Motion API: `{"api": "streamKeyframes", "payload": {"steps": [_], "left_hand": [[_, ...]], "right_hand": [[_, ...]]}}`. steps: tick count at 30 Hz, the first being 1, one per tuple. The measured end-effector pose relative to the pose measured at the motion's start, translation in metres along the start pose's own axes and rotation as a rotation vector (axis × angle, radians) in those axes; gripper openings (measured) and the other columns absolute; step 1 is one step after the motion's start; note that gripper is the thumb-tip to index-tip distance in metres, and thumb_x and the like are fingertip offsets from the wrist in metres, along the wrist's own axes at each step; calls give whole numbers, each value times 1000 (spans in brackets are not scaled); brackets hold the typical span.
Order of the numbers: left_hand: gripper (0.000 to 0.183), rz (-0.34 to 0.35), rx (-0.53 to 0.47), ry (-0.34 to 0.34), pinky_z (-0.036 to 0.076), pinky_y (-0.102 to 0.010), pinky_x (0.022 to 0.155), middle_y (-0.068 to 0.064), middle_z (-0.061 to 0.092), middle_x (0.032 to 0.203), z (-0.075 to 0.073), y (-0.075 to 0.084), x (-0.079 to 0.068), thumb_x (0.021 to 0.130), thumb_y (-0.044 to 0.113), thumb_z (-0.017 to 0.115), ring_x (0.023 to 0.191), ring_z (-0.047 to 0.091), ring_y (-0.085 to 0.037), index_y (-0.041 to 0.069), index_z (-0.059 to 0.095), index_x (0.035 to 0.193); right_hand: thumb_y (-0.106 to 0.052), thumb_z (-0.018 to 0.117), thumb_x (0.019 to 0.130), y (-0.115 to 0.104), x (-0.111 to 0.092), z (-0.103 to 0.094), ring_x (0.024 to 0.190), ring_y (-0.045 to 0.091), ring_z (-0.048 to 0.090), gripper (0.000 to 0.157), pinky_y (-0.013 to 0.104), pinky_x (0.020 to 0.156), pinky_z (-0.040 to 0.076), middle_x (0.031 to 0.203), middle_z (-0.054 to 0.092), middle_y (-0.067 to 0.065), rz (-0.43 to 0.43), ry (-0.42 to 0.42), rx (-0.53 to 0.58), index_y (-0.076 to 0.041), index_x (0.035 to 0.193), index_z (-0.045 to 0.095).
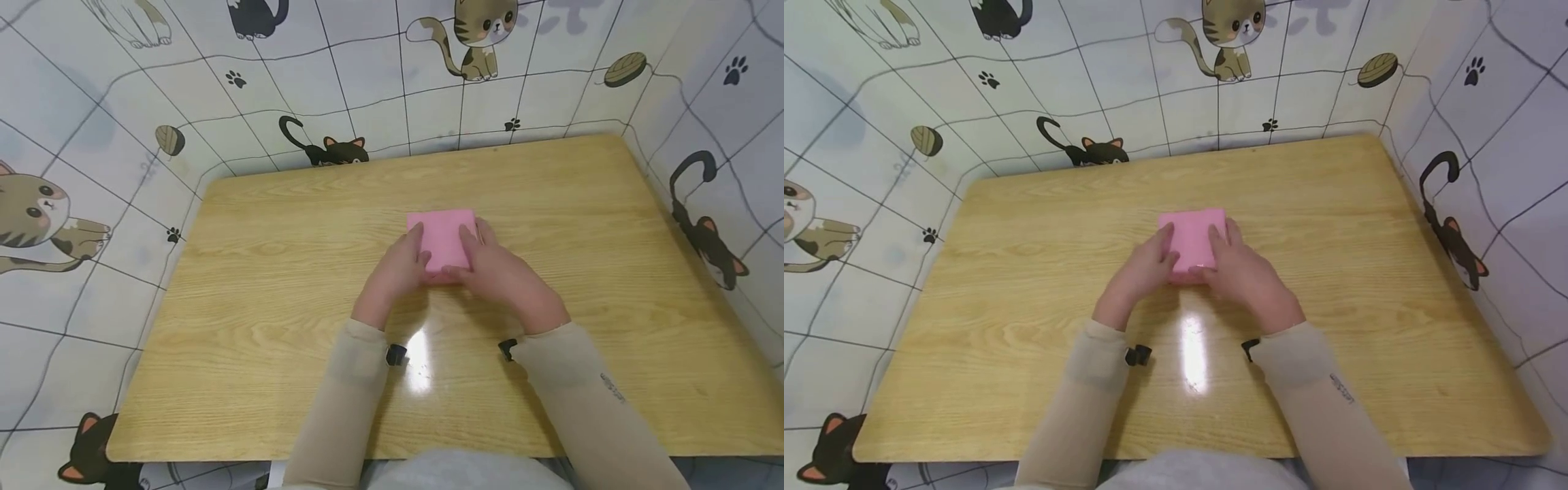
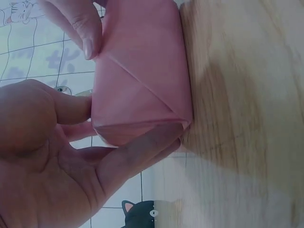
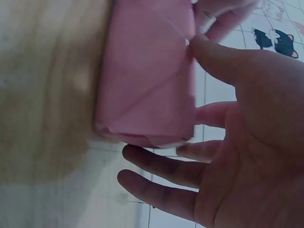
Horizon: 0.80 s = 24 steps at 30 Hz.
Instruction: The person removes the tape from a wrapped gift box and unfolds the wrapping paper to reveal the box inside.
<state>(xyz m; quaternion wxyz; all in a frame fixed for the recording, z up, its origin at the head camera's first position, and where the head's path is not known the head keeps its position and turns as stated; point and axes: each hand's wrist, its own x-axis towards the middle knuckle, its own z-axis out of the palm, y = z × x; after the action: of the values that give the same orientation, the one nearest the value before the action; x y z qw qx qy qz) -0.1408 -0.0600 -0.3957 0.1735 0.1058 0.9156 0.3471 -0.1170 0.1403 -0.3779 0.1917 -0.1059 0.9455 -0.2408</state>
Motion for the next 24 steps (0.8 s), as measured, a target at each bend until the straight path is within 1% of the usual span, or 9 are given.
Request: {"api": "streamKeyframes", "payload": {"steps": [2,3,5,7,11,16,20,22,24], "left_hand": [[66,8,8,-3,28,-46,133,-16,29,176,1,0,0,114,21,47,163,30,-30,5,16,171],[66,7,8,-2,28,-45,133,-16,30,175,1,0,0,114,21,47,163,31,-30,5,17,171],[66,2,1,-5,28,-45,133,-15,31,175,0,0,1,114,21,48,163,31,-28,6,18,171],[66,-8,-11,-9,28,-43,134,-13,31,175,0,0,2,114,21,48,163,30,-25,8,18,171],[66,-20,-16,-13,29,-44,133,-12,31,175,2,1,0,114,22,48,162,31,-24,9,18,171],[65,-16,-8,-1,29,-45,133,-13,30,175,3,2,-2,114,23,47,162,31,-26,8,18,171],[64,-17,-10,-1,29,-47,133,-14,30,175,3,2,-3,115,23,46,162,31,-29,8,18,171],[64,-12,-1,-4,30,-47,132,-14,30,175,2,3,-4,115,23,46,162,32,-29,8,19,171],[64,-8,24,9,33,-47,131,-15,35,173,0,3,-3,113,24,48,160,37,-30,7,23,170]], "right_hand": [[-52,47,111,2,4,6,150,58,40,89,68,116,44,176,-23,20,-21,-28,3,-6,170,-2],[-52,44,112,2,6,8,150,58,39,87,68,116,44,175,-27,18,-25,-34,0,-6,170,-4],[-50,38,114,3,8,9,153,59,31,84,70,119,40,175,-29,14,-31,-40,-11,-5,169,-6],[-49,35,115,4,11,9,156,57,26,82,70,123,34,176,-27,13,-40,-39,-21,-5,169,-7],[-44,37,115,7,12,5,160,50,25,78,66,125,33,179,-16,15,-64,-13,-57,-5,170,0],[-41,44,114,6,11,3,161,54,17,76,73,124,29,180,-2,18,-66,33,-115,-3,170,11],[-38,46,114,2,11,6,164,50,10,75,75,122,28,179,1,23,-69,61,-145,4,168,16],[-36,47,114,0,11,7,166,46,9,75,73,124,29,179,1,25,-66,65,-151,6,167,16],[-35,48,114,-1,12,7,166,46,9,75,71,125,28,178,2,26,-67,67,-149,8,166,17]]}}
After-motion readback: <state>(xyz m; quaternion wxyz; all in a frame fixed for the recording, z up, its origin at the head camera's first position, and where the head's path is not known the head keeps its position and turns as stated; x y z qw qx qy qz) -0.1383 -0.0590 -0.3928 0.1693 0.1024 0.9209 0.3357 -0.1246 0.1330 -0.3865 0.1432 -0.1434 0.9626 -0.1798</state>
